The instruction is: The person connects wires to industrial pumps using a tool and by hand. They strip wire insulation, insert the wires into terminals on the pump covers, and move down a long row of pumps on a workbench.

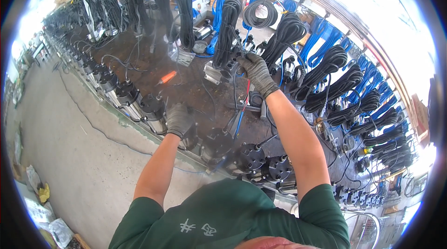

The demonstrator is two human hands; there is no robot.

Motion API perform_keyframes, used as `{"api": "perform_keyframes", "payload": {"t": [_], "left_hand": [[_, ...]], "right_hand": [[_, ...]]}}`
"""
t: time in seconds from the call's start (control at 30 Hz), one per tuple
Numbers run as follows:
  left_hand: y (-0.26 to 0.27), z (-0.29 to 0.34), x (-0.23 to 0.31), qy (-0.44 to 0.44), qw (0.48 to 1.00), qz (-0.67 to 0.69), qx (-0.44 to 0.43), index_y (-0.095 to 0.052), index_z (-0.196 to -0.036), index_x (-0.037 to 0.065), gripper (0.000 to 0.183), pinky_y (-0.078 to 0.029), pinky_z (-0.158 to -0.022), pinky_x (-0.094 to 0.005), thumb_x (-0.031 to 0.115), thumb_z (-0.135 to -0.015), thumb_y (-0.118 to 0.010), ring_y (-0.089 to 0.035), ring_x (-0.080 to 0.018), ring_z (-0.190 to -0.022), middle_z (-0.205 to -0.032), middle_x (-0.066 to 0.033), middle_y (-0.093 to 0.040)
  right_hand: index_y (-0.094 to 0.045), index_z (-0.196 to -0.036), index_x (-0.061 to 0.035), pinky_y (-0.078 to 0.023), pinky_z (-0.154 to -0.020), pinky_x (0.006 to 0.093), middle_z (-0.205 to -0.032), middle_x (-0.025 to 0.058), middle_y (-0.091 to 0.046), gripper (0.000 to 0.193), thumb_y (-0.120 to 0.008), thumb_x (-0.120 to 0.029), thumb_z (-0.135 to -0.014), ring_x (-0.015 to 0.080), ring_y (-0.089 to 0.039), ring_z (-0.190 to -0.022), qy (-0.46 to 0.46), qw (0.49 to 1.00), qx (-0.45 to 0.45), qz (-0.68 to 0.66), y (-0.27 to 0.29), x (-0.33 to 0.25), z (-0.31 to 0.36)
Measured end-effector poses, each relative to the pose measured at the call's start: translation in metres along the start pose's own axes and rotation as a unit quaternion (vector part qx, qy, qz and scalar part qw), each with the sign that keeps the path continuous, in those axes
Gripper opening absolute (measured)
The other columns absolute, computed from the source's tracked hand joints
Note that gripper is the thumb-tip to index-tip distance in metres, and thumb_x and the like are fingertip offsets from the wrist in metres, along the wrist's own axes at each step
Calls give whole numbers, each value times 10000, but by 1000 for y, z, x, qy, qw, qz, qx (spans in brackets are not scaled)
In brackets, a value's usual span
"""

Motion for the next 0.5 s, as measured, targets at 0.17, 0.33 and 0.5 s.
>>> {"api": "perform_keyframes", "payload": {"t": [0.17, 0.33, 0.5], "left_hand": [[14, 2, 10, -17, 999, 21, 27, -690, -884, 85, 211, -483, -824, -505, 278, -881, -603, -667, -369, -893, -886, -160, -698], [31, 3, 20, -9, 999, 48, -20, -684, -881, 77, 212, -485, -819, -504, 273, -882, -603, -654, -373, -904, -890, -163, -688], [14, 1, 8, -11, 1000, -7, -4, -679, -895, 72, 213, -487, -828, -501, 272, -881, -607, -649, -367, -919, -898, -159, -688]], "right_hand": [[-656, -1115, 37, -498, -774, 300, -942, 112, -708, 276, -644, -168, -931, 187, -630, -826, 36, 997, 45, 44, 1, 9, -2], [-629, -1145, 74, -483, -800, 316, -1000, 118, -703, 321, -634, -175, -942, 177, -609, -876, 39, 997, 68, 4, -3, 11, 2], [-626, -1051, 20, -455, -713, 302, -879, 58, -646, 240, -643, -199, -954, 145, -552, -774, 52, 996, 75, -10, -6, 13, 5]]}}
Point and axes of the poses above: each hand's wrist, its own z-axis away from the middle knuckle, its own y-axis out of the back of the hand, x = y × z, the point moved 2 cm from there along -z, towards the middle knuckle
